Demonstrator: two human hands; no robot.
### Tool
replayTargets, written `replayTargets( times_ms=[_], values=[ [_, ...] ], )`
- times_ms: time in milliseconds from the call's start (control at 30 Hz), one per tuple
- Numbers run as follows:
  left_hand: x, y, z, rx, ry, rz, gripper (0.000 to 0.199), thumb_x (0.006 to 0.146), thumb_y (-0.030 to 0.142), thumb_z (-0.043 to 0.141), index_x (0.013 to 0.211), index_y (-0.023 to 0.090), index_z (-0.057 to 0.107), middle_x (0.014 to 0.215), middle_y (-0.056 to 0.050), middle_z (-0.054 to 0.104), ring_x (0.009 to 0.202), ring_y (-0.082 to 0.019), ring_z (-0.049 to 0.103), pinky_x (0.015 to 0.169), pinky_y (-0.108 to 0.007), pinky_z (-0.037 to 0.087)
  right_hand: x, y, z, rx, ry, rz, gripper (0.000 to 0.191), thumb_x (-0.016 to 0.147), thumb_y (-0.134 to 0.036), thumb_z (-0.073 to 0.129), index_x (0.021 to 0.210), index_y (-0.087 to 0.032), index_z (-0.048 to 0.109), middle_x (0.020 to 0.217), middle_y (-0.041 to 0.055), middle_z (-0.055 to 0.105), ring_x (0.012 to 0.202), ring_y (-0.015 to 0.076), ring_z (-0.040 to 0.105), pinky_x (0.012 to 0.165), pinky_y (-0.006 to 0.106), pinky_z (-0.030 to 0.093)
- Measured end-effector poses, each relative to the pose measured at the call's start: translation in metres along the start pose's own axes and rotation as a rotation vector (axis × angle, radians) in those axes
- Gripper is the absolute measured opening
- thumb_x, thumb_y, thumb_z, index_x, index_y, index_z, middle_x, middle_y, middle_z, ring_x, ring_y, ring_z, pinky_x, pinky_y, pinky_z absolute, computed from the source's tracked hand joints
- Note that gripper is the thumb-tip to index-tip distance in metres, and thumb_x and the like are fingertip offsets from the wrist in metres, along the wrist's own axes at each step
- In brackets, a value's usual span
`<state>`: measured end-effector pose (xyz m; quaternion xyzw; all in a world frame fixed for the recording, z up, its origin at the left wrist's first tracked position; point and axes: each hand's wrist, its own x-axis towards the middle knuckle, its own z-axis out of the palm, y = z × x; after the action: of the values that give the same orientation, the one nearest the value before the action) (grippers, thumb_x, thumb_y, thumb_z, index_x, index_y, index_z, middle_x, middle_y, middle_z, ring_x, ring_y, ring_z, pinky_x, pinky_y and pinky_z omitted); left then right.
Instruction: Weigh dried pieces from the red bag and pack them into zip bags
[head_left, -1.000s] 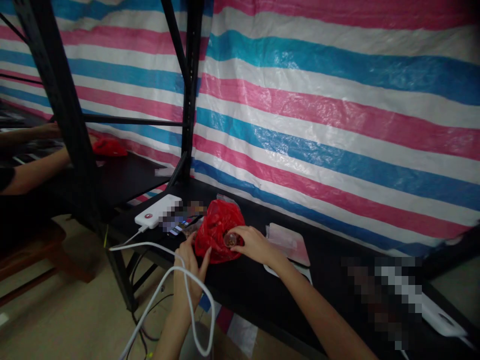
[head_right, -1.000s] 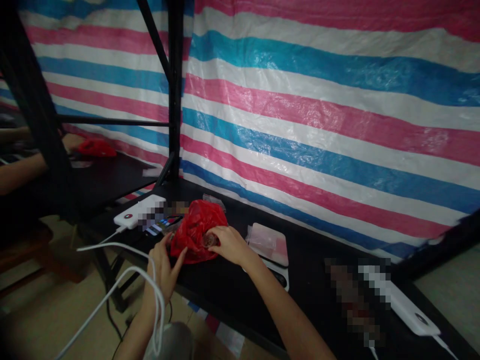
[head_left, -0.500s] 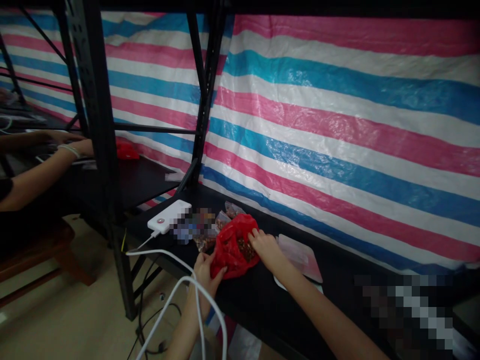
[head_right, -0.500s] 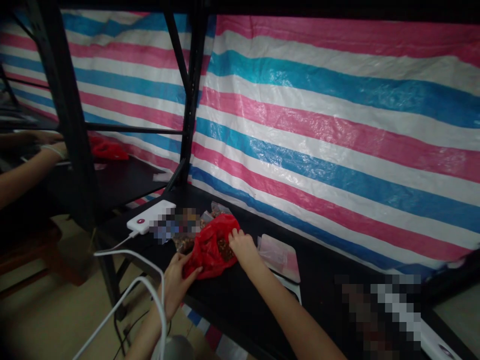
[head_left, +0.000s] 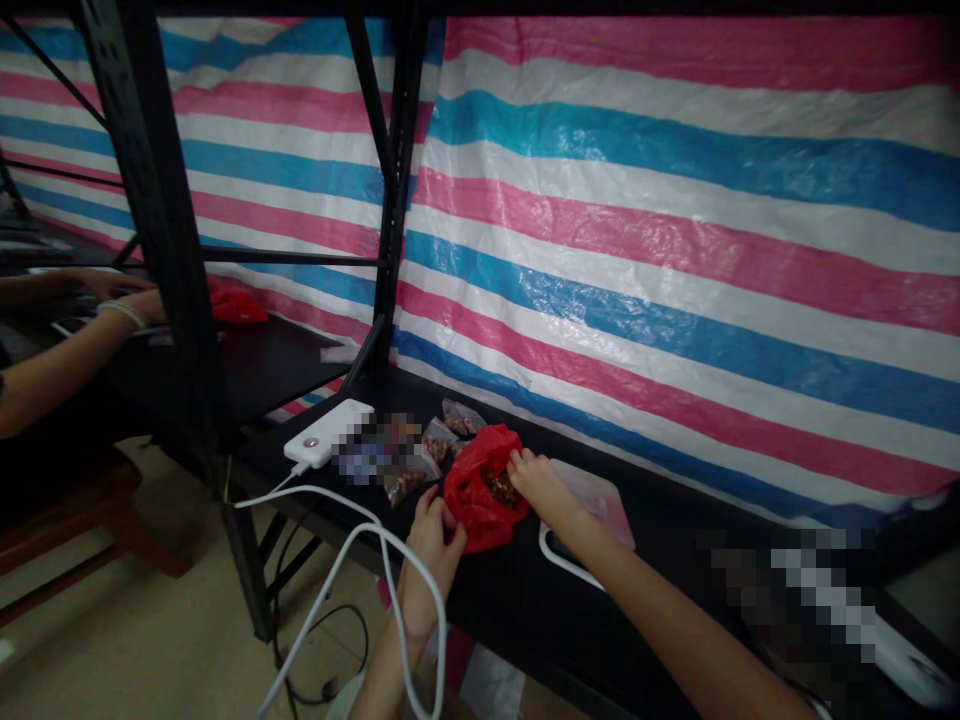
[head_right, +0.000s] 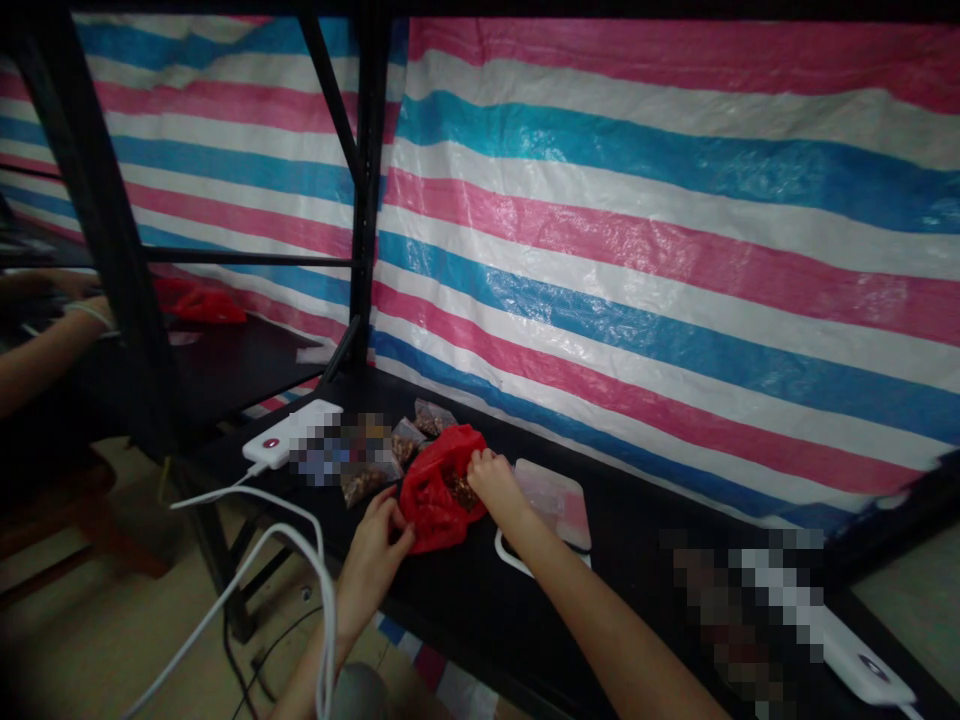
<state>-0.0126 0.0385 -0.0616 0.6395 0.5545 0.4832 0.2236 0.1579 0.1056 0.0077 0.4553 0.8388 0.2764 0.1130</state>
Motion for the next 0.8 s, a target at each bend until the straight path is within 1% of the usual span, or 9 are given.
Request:
replayTargets(
  times_ms=[100, 200, 267, 300, 400, 500, 633, 733, 800],
  values=[
    [0.001, 0.001, -0.001, 0.004, 0.012, 0.028, 0.003, 0.073, 0.016, 0.052, 0.075, 0.017, 0.050, 0.088, -0.009, 0.057, 0.113, -0.029, 0.048, 0.089, -0.045, 0.043, -0.004, 0.001, 0.001, 0.013, 0.002, 0.018, 0.027, 0.076, 0.004, 0.042, 0.089, -0.009, 0.062, 0.085, 0.0154, 0.061, 0.078, 0.0242, 0.057, 0.056, 0.031, 0.044],
    [0.006, 0.021, -0.009, 0.104, 0.208, 0.134, 0.036, 0.076, 0.023, 0.055, 0.110, 0.014, 0.045, 0.120, -0.015, 0.044, 0.120, -0.030, 0.039, 0.093, -0.048, 0.038, -0.006, 0.000, 0.001, 0.030, -0.013, 0.023, 0.026, 0.078, 0.003, 0.041, 0.089, -0.009, 0.061, 0.083, 0.0156, 0.062, 0.076, 0.0238, 0.058, 0.056, 0.031, 0.043],
    [0.018, 0.043, -0.014, 0.231, 0.243, 0.284, 0.038, 0.081, 0.020, 0.049, 0.118, 0.018, 0.041, 0.129, -0.014, 0.036, 0.121, -0.027, 0.036, 0.096, -0.046, 0.034, -0.006, 0.002, 0.001, 0.046, -0.028, 0.019, 0.027, 0.078, 0.002, 0.041, 0.090, -0.010, 0.062, 0.084, 0.0154, 0.063, 0.076, 0.0230, 0.058, 0.056, 0.030, 0.043],
    [0.028, 0.054, -0.014, 0.310, 0.169, 0.415, 0.034, 0.083, 0.016, 0.046, 0.117, 0.021, 0.044, 0.128, -0.011, 0.039, 0.119, -0.025, 0.038, 0.096, -0.043, 0.034, -0.005, 0.003, 0.001, 0.055, -0.035, 0.015, 0.027, 0.078, 0.002, 0.041, 0.090, -0.011, 0.062, 0.086, 0.0151, 0.064, 0.076, 0.0226, 0.058, 0.056, 0.030, 0.043],
    [0.070, 0.074, -0.004, 0.535, -0.233, 0.880, 0.025, 0.085, 0.012, 0.043, 0.105, 0.021, 0.053, 0.111, -0.007, 0.053, 0.107, -0.021, 0.045, 0.092, -0.037, 0.033, -0.004, 0.007, 0.004, 0.078, -0.056, 0.015, 0.029, 0.077, 0.004, 0.041, 0.090, -0.011, 0.063, 0.088, 0.0149, 0.065, 0.077, 0.0227, 0.059, 0.057, 0.030, 0.043],
    [0.109, 0.066, 0.020, 0.722, -0.404, 1.018, 0.018, 0.083, 0.011, 0.047, 0.094, 0.019, 0.058, 0.096, -0.007, 0.058, 0.096, -0.021, 0.048, 0.083, -0.035, 0.035, -0.005, 0.010, 0.006, 0.098, -0.067, 0.021, 0.028, 0.076, 0.004, 0.043, 0.088, -0.010, 0.064, 0.083, 0.0148, 0.066, 0.076, 0.0241, 0.059, 0.057, 0.031, 0.043],
    [0.135, 0.044, 0.039, 0.782, -0.453, 1.130, 0.018, 0.078, 0.004, 0.049, 0.076, 0.018, 0.060, 0.084, -0.008, 0.059, 0.091, -0.021, 0.049, 0.075, -0.031, 0.034, -0.006, 0.013, 0.007, 0.106, -0.036, 0.020, 0.025, 0.077, 0.001, 0.045, 0.086, -0.010, 0.065, 0.084, 0.0141, 0.066, 0.082, 0.0255, 0.058, 0.059, 0.033, 0.043],
    [0.138, 0.039, 0.036, 0.820, -0.406, 1.183, 0.020, 0.078, 0.001, 0.047, 0.072, 0.016, 0.059, 0.081, -0.008, 0.058, 0.090, -0.022, 0.049, 0.075, -0.031, 0.033, -0.004, 0.014, 0.005, 0.101, -0.017, 0.025, 0.022, 0.078, -0.001, 0.046, 0.083, -0.010, 0.066, 0.085, 0.0143, 0.066, 0.083, 0.0256, 0.057, 0.062, 0.034, 0.043],
    [0.138, 0.041, 0.031, 0.845, -0.347, 1.158, 0.017, 0.080, 0.004, 0.046, 0.077, 0.015, 0.059, 0.084, -0.009, 0.058, 0.090, -0.022, 0.048, 0.075, -0.032, 0.033, -0.003, 0.014, 0.004, 0.100, -0.016, 0.034, 0.021, 0.079, -0.002, 0.047, 0.081, -0.010, 0.066, 0.083, 0.0146, 0.066, 0.083, 0.0253, 0.056, 0.063, 0.035, 0.042]
  ],
)
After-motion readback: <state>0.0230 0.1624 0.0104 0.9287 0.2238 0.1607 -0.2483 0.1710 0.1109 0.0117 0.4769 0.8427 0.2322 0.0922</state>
